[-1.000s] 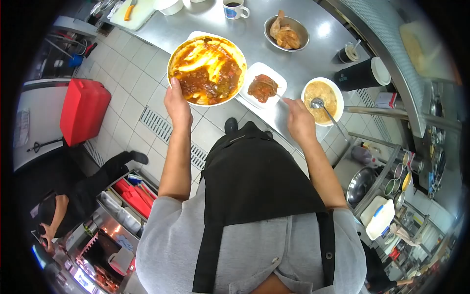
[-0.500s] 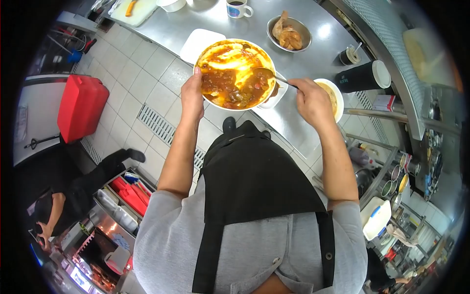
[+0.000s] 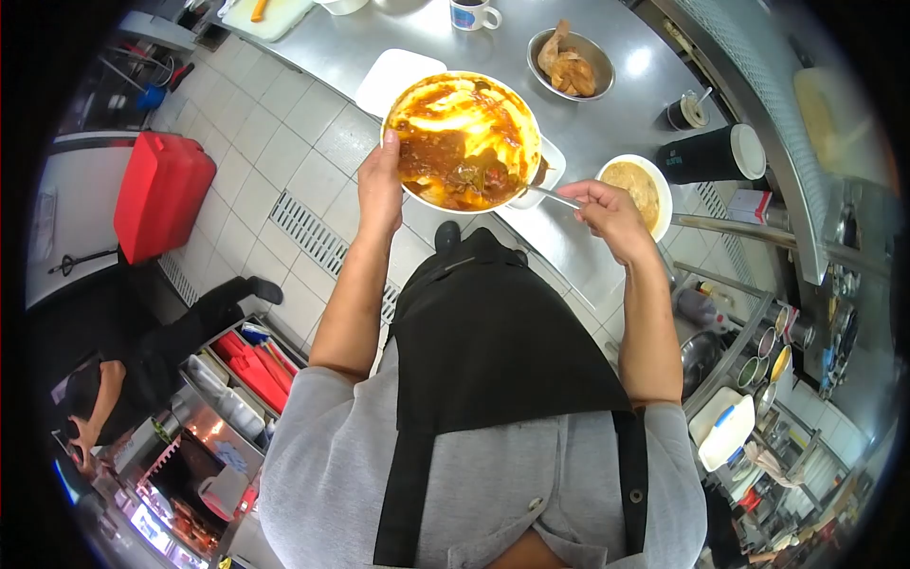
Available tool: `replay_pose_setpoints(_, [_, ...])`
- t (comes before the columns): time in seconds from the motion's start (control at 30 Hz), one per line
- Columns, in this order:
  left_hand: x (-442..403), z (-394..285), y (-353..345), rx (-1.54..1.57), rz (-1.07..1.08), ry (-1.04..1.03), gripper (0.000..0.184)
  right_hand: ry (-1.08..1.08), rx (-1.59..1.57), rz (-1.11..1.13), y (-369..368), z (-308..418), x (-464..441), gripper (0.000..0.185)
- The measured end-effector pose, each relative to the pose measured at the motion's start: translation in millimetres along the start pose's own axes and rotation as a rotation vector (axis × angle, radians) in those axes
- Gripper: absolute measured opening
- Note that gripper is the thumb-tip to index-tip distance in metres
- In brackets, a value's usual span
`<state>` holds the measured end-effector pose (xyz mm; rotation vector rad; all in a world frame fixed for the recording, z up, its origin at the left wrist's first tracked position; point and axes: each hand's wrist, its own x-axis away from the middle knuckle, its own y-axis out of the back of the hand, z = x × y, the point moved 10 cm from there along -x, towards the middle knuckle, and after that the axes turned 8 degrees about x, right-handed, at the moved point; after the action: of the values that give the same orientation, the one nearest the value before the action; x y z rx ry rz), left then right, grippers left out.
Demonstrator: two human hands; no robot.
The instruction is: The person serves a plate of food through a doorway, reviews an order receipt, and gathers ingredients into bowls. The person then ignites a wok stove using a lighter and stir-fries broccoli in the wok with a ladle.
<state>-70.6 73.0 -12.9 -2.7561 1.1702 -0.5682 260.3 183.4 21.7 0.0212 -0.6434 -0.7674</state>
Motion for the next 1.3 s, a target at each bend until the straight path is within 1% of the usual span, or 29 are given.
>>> replay_pose_setpoints(0.03, [1, 0, 0, 0.037, -0.02, -0.002, 0.06, -0.002, -0.005, -0.005, 2, -1, 4, 0.035])
replay_pose_setpoints(0.1, [4, 0, -3, 0.039, -0.017, -0.011, 0.06, 0.045, -0.083, -0.1, 15, 5, 12, 0.037])
replay_pose_setpoints(0.23, [7, 0, -6, 0.037, -0.022, -0.009, 0.06, 0.054, -0.091, -0.171, 26, 3, 21, 0.039])
replay_pose_setpoints(0.27, [7, 0, -8, 0.038, -0.02, -0.009, 0.06, 0.052, -0.138, -0.202, 30, 2, 24, 0.038])
replay_pose_setpoints(0.33, [9, -3, -9, 0.041, -0.048, -0.072, 0.057, 0.05, -0.186, -0.233, 35, -4, 28, 0.037])
replay_pose_setpoints(0.4, [10, -5, -11, 0.02, -0.062, -0.094, 0.055, 0.054, -0.096, -0.322, 48, -19, 30, 0.034])
replay_pose_setpoints(0.43, [11, -6, -10, -0.002, -0.076, -0.114, 0.053, 0.054, -0.097, -0.322, 45, -36, 25, 0.034])
replay_pose_setpoints(0.5, [9, -2, -9, -0.019, -0.094, -0.151, 0.05, 0.275, 0.192, -0.523, 49, -45, 24, 0.032])
replay_pose_setpoints(0.53, [8, -1, -7, 0.001, -0.099, -0.173, 0.05, 0.293, 0.328, -0.544, 41, -43, 27, 0.033])
replay_pose_setpoints(0.57, [6, 0, -4, 0.022, -0.104, -0.196, 0.05, 0.298, 0.326, -0.539, 35, -44, 26, 0.033])
replay_pose_setpoints(0.63, [6, 2, -2, 0.017, -0.107, -0.176, 0.051, 0.28, 0.773, -0.526, 14, -38, 24, 0.037])
replay_pose_setpoints(0.7, [6, 2, -1, 0.018, -0.113, -0.159, 0.051, 0.277, 0.806, -0.532, 10, -34, 27, 0.039])
replay_pose_setpoints(0.77, [8, 6, 0, 0.013, -0.108, -0.115, 0.054, 0.241, 0.585, -0.617, 24, -33, 36, 0.037])
replay_pose_setpoints(0.8, [5, 9, 2, 0.026, -0.095, -0.104, 0.056, 0.241, 0.587, -0.614, 26, -37, 34, 0.037])
replay_pose_setpoints(0.87, [0, 10, 1, 0.027, -0.108, -0.077, 0.056, 0.299, 0.193, -0.611, 37, -51, 28, 0.038])
replay_pose_setpoints(0.9, [-1, 11, 3, 0.025, -0.122, -0.047, 0.056, 0.302, 0.195, -0.608, 36, -38, 30, 0.038])
replay_pose_setpoints(0.97, [-9, 14, 8, 0.037, -0.105, -0.048, 0.057, 0.147, -0.012, -0.352, 18, -15, 31, 0.035])
replay_pose_setpoints(1.0, [-9, 9, 4, 0.036, -0.077, -0.037, 0.057, 0.146, -0.011, -0.353, 15, 0, 32, 0.035])
replay_pose_setpoints(1.07, [-13, -2, -5, 0.018, -0.025, -0.029, 0.057, 0.306, 0.32, -0.269, -6, 48, 28, 0.034])
replay_pose_setpoints(1.1, [-13, -7, -6, 0.02, -0.021, -0.03, 0.057, 0.307, 0.321, -0.274, -8, 63, 28, 0.034])
replay_pose_setpoints(1.17, [-15, -13, -11, 0.008, 0.029, -0.031, 0.056, 0.368, 0.607, -0.215, -28, 90, 27, 0.032])
replay_pose_setpoints(1.2, [-16, -15, -11, 0.009, 0.031, -0.053, 0.056, 0.366, 0.606, -0.218, -32, 91, 26, 0.032])
replay_pose_setpoints(1.27, [-15, -16, -14, -0.024, 0.053, -0.051, 0.057, 0.38, 0.463, -0.156, -40, 88, 22, 0.029])
replay_pose_setpoints(1.3, [-15, -17, -18, -0.059, 0.071, -0.047, 0.057, 0.378, 0.462, -0.155, -40, 85, 18, 0.029])
